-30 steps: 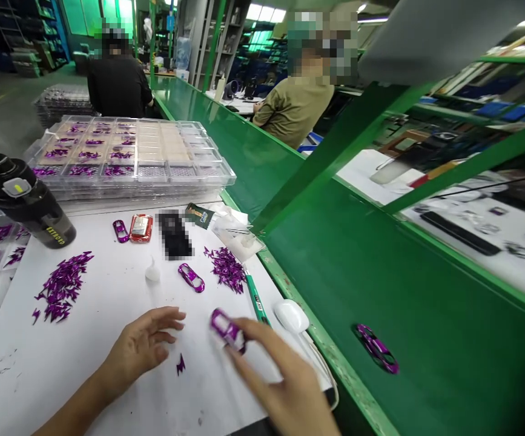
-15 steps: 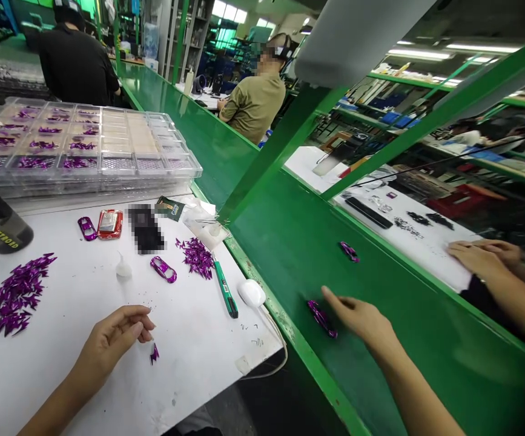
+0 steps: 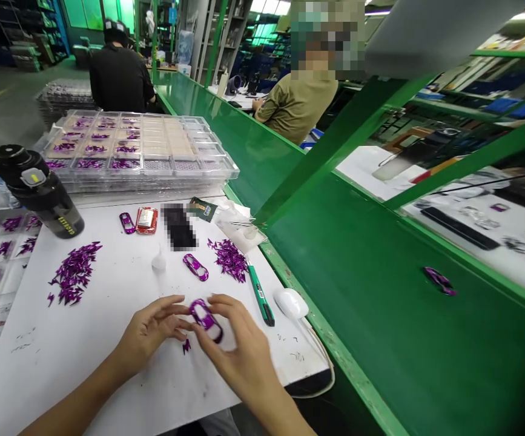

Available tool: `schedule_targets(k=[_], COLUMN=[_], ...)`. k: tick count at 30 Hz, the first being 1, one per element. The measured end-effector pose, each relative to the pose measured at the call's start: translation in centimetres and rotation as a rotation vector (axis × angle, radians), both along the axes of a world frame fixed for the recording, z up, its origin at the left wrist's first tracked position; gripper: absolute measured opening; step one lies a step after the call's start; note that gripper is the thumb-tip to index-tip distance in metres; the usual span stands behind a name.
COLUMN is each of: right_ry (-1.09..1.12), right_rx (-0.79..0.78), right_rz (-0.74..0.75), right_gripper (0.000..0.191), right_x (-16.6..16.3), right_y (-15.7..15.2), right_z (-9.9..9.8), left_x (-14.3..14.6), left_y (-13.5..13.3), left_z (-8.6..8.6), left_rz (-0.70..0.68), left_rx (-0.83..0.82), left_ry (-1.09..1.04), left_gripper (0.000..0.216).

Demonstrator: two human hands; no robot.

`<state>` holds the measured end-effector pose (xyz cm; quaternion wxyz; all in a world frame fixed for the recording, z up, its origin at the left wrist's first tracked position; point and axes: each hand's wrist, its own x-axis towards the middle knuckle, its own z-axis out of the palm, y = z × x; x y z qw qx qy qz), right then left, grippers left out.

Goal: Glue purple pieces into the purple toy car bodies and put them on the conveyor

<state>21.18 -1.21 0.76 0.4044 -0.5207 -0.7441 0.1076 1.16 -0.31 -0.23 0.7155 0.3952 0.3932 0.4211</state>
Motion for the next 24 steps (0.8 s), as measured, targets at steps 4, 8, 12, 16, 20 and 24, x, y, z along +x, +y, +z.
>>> schedule_targets(k=[4,8,12,16,20,24], right_ry=[-0.145,-0.068,0.058,0.085,0.249,0.345], right_rx=[-0.056,-0.303,-0.321,-0.365,-0.382,-0.208], right_rz=[0.213,0.283,0.152,0.253,0.109,-0.114], right_gripper=[0.03,0.021,0.032,0.033,0.041,0.027], right_x=[-4.5,-4.5,-5.5,-6.6,-5.5,-4.7], right_y=[2.7,6.6,10.4,11.2,9.6,7.5], right_z=[1.3,3.0,2.1,0.1,1.3,3.4], left_x=[-0.2,-0.5,-0.8,-0.9,-1.2,-1.2], left_y=[0.7,1.4,1.7,1.8,2.0,2.2], left_z=[0.2,0.5,0.6,0.5,0.5,0.4], left_rz=[0.187,0.371,0.351,0.287,0.269,0.264], left_rx=[-0.148,-0.289,-0.318,-0.321,-0.318,-0.292], left_ry=[-0.139,-0.3,-0.363,-0.419,-0.381,-0.309], left_gripper=[0.035,0.034,0.026,0.024,0.033,0.05])
